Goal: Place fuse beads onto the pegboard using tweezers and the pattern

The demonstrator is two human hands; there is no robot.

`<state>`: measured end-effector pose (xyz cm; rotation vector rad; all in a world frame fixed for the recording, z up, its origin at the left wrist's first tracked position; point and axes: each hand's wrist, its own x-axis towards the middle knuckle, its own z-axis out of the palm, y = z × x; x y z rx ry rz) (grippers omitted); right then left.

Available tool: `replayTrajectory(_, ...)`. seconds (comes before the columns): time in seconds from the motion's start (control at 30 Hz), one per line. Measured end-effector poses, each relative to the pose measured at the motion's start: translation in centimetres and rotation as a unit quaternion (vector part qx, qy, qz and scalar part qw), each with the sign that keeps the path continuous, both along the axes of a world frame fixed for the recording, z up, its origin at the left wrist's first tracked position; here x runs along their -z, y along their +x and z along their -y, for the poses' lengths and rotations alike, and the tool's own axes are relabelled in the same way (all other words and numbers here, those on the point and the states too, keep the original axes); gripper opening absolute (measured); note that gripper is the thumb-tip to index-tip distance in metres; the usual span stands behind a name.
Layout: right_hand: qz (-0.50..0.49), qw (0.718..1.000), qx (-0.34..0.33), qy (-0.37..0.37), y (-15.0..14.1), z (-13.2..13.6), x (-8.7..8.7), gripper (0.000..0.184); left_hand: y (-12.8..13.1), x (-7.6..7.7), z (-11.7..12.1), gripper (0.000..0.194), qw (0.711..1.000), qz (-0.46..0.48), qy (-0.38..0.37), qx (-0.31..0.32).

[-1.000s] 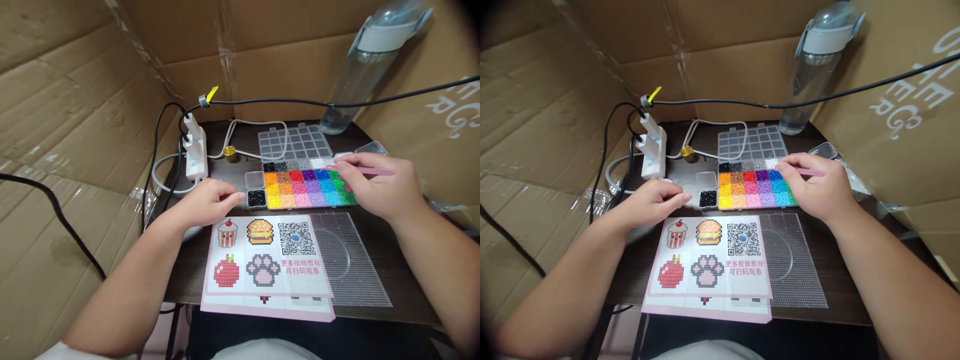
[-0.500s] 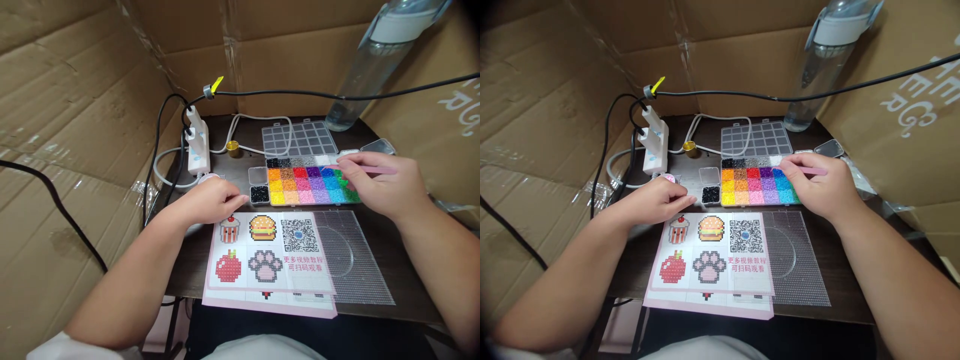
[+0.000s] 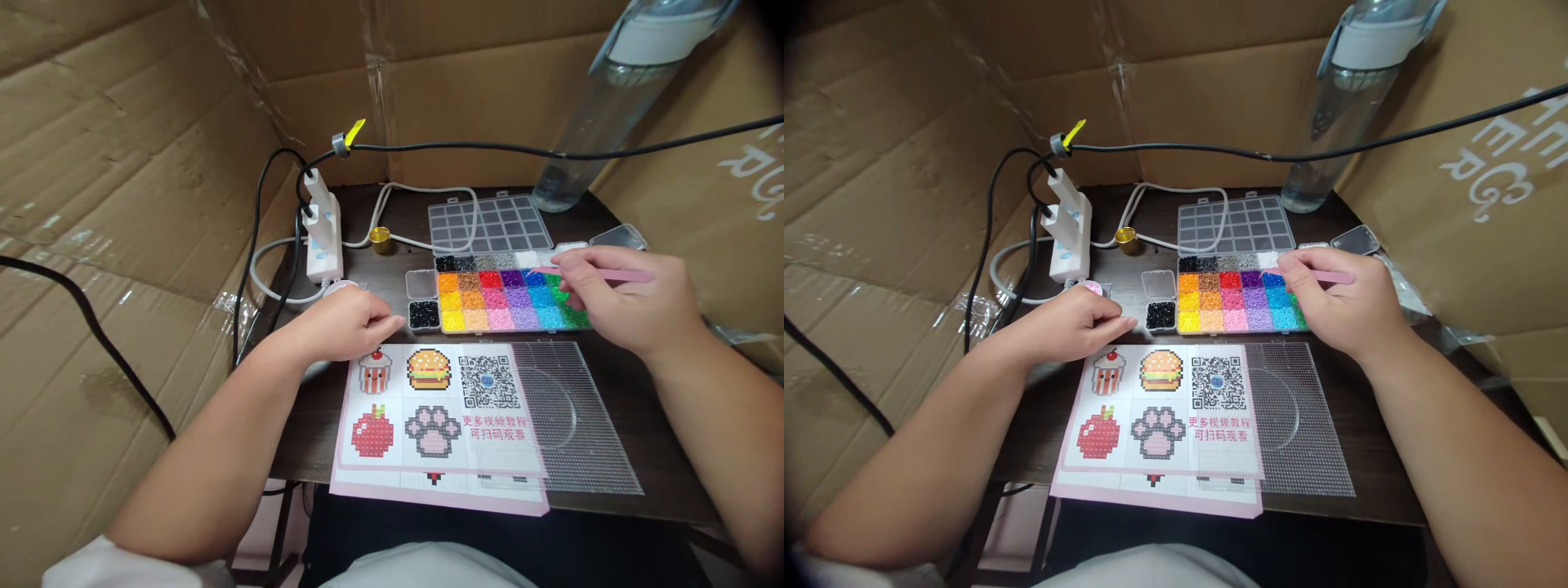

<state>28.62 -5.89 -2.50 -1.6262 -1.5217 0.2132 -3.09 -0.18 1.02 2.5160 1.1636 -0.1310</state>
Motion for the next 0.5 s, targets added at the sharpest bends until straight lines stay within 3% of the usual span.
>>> replayTrajectory(0.5,-0.03,0.999,-0.004,0.019,-0.18,0.29,-0.17,0.023,0.0,-0.12,0.0,0.047,1.0,0.008,-0.002,0.0)
